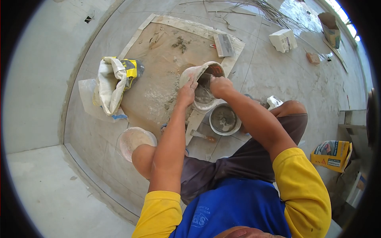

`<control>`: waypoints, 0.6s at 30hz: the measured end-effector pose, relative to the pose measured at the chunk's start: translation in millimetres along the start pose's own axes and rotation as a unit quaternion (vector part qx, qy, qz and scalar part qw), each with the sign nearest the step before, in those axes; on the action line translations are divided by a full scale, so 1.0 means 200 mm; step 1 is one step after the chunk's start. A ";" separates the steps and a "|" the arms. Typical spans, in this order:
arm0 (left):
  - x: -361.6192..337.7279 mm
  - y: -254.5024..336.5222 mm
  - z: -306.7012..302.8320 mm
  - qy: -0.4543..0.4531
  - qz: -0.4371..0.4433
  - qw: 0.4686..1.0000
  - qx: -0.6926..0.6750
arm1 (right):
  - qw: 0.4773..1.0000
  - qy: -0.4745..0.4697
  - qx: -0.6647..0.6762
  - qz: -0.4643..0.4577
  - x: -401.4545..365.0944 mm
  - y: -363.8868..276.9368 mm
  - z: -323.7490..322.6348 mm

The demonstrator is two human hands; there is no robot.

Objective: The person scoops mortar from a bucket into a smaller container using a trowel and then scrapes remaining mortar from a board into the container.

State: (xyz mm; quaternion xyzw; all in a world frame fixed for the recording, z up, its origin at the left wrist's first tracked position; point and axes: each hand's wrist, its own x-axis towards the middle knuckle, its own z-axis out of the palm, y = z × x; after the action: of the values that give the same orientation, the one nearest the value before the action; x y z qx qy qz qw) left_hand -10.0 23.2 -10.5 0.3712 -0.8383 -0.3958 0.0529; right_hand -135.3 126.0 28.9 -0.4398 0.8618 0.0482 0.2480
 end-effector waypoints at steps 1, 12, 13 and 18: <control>-0.01 0.00 0.00 0.003 0.002 1.000 0.005 | 0.995 0.043 0.061 0.069 0.02 -0.01 0.02; -0.01 0.00 0.00 0.019 0.030 0.999 0.004 | 0.997 -0.042 -0.047 -0.047 -0.05 0.10 -0.14; -0.01 0.00 -0.01 0.003 0.006 1.000 -0.001 | 0.997 -0.049 -0.046 -0.047 -0.03 0.14 -0.10; 0.01 -0.05 0.00 0.012 0.013 1.000 -0.025 | 0.985 -0.170 0.024 0.026 0.02 0.28 -0.04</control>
State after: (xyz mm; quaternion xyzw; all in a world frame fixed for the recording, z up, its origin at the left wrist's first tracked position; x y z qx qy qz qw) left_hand -5.8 18.7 -17.4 0.3633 -0.8322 -0.4115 0.0777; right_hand -183.9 154.3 26.7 -0.3967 0.8189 0.1080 0.4005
